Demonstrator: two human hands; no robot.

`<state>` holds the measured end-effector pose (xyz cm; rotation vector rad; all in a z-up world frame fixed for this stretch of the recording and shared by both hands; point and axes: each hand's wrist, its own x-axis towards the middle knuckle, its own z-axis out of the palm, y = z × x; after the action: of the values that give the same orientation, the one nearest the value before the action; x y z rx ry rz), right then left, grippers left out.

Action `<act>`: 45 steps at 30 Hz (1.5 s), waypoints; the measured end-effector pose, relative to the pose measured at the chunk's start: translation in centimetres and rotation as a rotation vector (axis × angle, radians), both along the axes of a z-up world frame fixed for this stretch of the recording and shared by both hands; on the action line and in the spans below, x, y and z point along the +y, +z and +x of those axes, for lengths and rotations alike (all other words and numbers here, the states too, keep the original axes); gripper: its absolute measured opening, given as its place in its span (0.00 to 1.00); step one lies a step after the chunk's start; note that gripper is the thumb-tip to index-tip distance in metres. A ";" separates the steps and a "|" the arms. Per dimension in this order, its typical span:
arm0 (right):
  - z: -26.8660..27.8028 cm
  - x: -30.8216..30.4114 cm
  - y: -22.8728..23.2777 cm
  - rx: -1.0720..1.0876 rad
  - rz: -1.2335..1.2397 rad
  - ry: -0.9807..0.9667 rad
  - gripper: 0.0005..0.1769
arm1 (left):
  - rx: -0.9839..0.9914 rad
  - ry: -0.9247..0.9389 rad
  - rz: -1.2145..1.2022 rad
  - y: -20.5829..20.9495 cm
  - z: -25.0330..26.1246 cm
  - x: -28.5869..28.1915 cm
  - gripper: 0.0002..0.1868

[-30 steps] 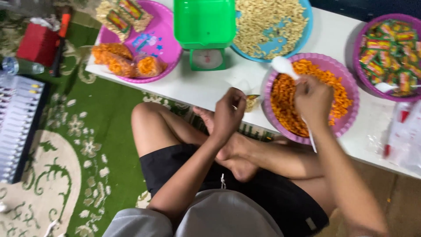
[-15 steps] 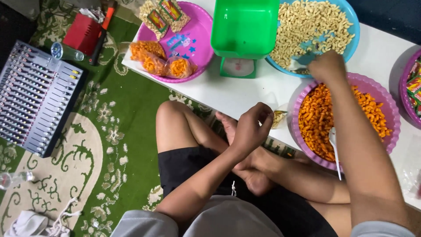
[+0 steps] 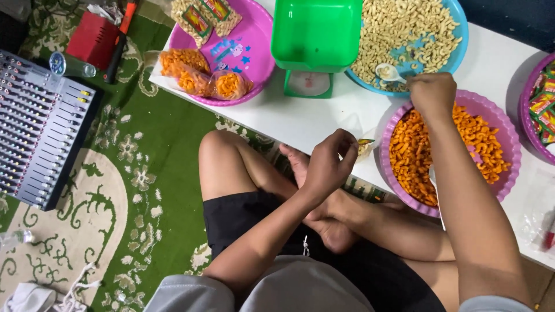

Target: Filling small plastic bags with puffed snacks using a spoon while sitting on the floor.

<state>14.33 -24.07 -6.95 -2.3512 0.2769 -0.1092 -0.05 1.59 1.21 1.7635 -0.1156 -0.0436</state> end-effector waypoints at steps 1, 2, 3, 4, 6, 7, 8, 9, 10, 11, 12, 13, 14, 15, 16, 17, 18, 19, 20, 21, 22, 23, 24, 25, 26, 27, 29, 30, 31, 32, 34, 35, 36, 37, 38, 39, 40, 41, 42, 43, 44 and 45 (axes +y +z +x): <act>-0.4 0.3 0.5 0.002 -0.001 -0.001 0.10 | 0.002 -0.001 -0.001 -0.1 0.1 0.1 0.05; -0.8 0.5 1.0 0.016 0.108 -0.040 0.10 | 0.007 -0.001 -0.001 -0.1 0.2 0.2 0.05; -1.2 0.6 1.6 0.027 0.216 -0.082 0.11 | 0.009 -0.006 -0.003 -0.2 0.3 0.2 0.05; -2.0 0.8 2.4 0.027 0.212 -0.089 0.11 | 0.009 -0.012 -0.007 -0.1 0.4 0.2 0.05; -3.6 1.0 3.9 0.036 0.306 -0.097 0.10 | 0.014 0.023 0.005 -0.1 0.5 0.1 0.03; -4.8 1.2 5.0 0.036 0.301 -0.106 0.10 | 0.016 0.014 -0.001 -0.2 0.5 -0.1 0.03; -5.9 1.4 6.2 0.043 0.311 -0.073 0.09 | 0.007 0.020 -0.029 -0.3 0.5 -0.2 0.03; -7.0 1.6 7.3 0.049 0.322 -0.038 0.08 | -0.003 0.027 -0.056 -0.4 0.5 -0.3 0.02; -8.4 1.8 8.4 0.048 0.317 -0.048 0.08 | -0.002 0.018 -0.062 -0.4 0.3 -0.5 0.02; -9.7 2.0 9.6 0.056 0.302 -0.027 0.09 | -0.012 0.025 -0.065 -0.3 0.3 -0.6 0.03; -10.9 2.3 10.8 0.064 0.287 -0.006 0.11 | -0.021 0.032 -0.068 -0.3 0.3 -0.7 0.04; -12.3 2.6 11.1 0.061 0.283 -0.010 0.11 | -0.023 0.027 -0.072 -0.5 0.2 -0.8 0.04; -13.7 2.9 11.5 0.086 0.256 -0.060 0.12 | -0.053 0.035 -0.087 -0.7 0.1 -0.9 0.04; -15.1 3.3 11.8 0.114 0.229 -0.108 0.13 | -0.080 0.045 -0.102 -0.9 0.0 -1.0 0.03; -16.1 3.6 11.1 0.113 0.227 -0.111 0.13 | -0.080 0.043 -0.104 -1.3 0.1 -1.1 0.03; -17.3 3.9 10.4 -0.013 0.221 -0.056 0.13 | 0.006 0.050 -0.122 -1.7 0.1 -1.2 0.03; -18.4 4.2 9.6 -0.138 0.213 0.001 0.13 | 0.092 0.059 -0.139 -2.2 0.1 -1.4 0.02; -19.1 5.1 9.4 -0.139 0.210 -0.008 0.13 | 0.092 0.049 -0.142 -1.9 0.0 -1.4 0.02; -19.8 5.9 9.1 -0.179 0.138 -0.002 0.12 | 0.099 0.059 -0.135 -1.7 0.0 -1.3 0.02; -20.2 6.8 8.9 -0.220 0.067 0.008 0.11 | 0.104 0.073 -0.128 -1.4 0.1 -1.3 0.02; -20.5 6.9 9.1 -0.223 0.064 0.002 0.11 | 0.101 0.067 -0.130 -1.4 0.0 -1.4 0.02; -20.8 7.2 9.3 -0.301 -0.022 0.067 0.14 | 0.098 0.079 -0.146 -1.4 -0.1 -1.4 0.02; -21.1 7.6 9.4 -0.379 -0.109 0.133 0.17 | 0.095 0.091 -0.162 -1.4 -0.2 -1.3 0.02; -21.2 7.8 9.3 -0.381 -0.108 0.135 0.17 | 0.093 0.094 -0.162 -1.4 -0.2 -1.2 0.02; -21.3 8.0 9.1 -0.430 -0.132 0.164 0.16 | 0.093 0.093 -0.159 -1.4 -0.1 -1.2 0.02; -21.4 8.3 9.0 -0.477 -0.155 0.193 0.15 | 0.095 0.092 -0.156 -1.3 -0.1 -1.2 0.02; -21.2 7.7 8.4 -0.500 -0.122 0.186 0.16 | 0.090 0.095 -0.159 -1.6 -0.1 -1.2 0.02; -21.1 7.4 8.0 -0.523 -0.090 0.177 0.16 | 0.085 0.096 -0.163 -1.7 -0.1 -1.3 0.02; -21.1 7.5 8.7 -0.523 -0.090 0.176 0.16 | 0.085 0.095 -0.162 -1.7 -0.1 -1.2 0.02; -21.1 7.6 9.3 -0.489 -0.037 0.166 0.16 | 0.089 0.095 -0.156 -1.6 -0.1 -1.1 0.02; -21.1 7.3 9.3 -0.453 0.016 0.153 0.16 | 0.097 0.092 -0.149 -1.5 -0.2 -1.1 0.02; -20.7 6.8 8.6 -0.436 0.049 0.080 0.15 | 0.086 0.086 -0.140 -1.4 -0.2 -1.1 0.03; -20.4 6.4 7.9 -0.418 0.082 0.006 0.14 | 0.075 0.081 -0.131 -1.4 -0.1 -1.1 0.03; -20.1 6.3 7.8 -0.416 0.083 0.007 0.14 | 0.077 0.082 -0.129 -1.4 -0.2 -1.1 0.03; -19.7 6.1 7.8 -0.383 0.165 -0.032 0.15 | 0.075 0.077 -0.129 -1.5 -0.3 -1.0 0.03; -19.2 6.0 7.8 -0.350 0.247 -0.071 0.16 | 0.071 0.072 -0.128 -1.5 -0.3 -1.0 0.03; -18.5 5.4 7.5 -0.350 0.249 -0.070 0.16 | 0.071 0.074 -0.127 -1.7 -0.2 -1.0 0.03; -17.8 4.8 7.2 -0.349 0.198 -0.083 0.14 | 0.069 0.071 -0.119 -1.8 -0.2 -1.0 0.02; -17.0 4.2 6.9 -0.348 0.147 -0.097 0.13 | 0.068 0.069 -0.110 -2.0 -0.1 -0.9 0.02; -16.0 2.7 5.9 -0.349 0.150 -0.094 0.13 | 0.067 0.072 -0.108 -2.1 -0.2 -0.9 0.02; -14.9 1.3 5.0 -0.295 0.051 -0.088 0.11 | 0.066 0.063 -0.095 -2.2 -0.2 -0.9 0.02; -13.8 0.0 4.0 -0.241 -0.048 -0.079 0.10 | 0.067 0.056 -0.082 -2.4 -0.2 -0.8 0.02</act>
<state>0.52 -24.08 -2.99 -2.3455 0.2510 -0.4386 -0.27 0.84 -1.15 1.6801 -0.0190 -0.0566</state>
